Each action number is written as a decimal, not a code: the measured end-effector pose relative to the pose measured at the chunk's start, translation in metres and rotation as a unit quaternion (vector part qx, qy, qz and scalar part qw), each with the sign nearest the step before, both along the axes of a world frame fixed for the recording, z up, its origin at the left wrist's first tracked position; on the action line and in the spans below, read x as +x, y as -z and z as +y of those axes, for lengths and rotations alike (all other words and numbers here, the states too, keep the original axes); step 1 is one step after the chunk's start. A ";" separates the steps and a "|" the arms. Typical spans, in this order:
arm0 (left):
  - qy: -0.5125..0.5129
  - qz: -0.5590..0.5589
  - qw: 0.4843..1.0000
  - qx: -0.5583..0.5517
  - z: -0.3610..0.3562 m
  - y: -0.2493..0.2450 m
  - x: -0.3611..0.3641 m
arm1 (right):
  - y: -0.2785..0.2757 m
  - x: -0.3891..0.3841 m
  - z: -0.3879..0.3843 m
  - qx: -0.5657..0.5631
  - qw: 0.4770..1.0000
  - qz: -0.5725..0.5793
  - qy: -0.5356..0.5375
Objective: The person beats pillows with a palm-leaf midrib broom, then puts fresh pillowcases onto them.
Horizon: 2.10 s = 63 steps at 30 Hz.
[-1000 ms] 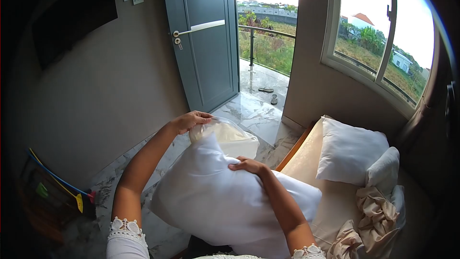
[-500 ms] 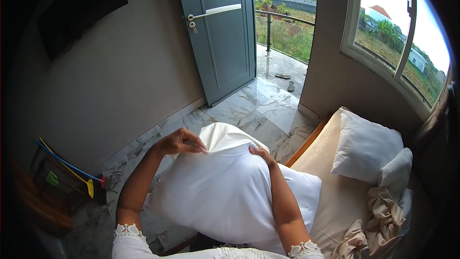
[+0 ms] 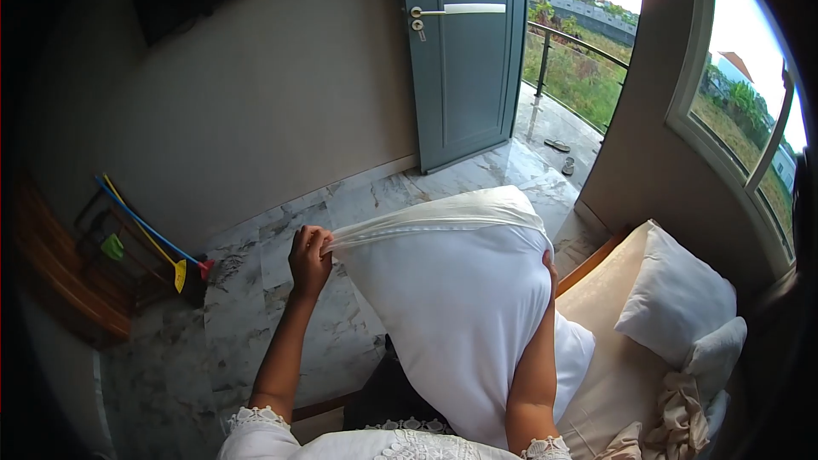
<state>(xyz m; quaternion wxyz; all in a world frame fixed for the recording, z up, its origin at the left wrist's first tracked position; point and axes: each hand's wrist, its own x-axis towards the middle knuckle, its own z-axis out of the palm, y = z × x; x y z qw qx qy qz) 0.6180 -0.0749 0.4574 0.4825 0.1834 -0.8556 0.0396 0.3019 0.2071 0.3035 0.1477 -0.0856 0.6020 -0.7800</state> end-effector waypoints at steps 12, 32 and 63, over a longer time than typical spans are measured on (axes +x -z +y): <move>0.302 0.110 0.947 -0.006 0.134 0.003 -0.005 | 0.042 -0.055 -0.018 0.213 0.970 0.095 0.064; -0.041 -0.257 0.920 0.292 0.108 0.123 -0.012 | -0.035 0.015 -0.028 0.436 0.823 0.160 -0.327; 0.652 -0.298 0.599 0.355 0.286 0.101 -0.140 | -0.192 0.270 0.168 0.667 0.610 0.376 0.206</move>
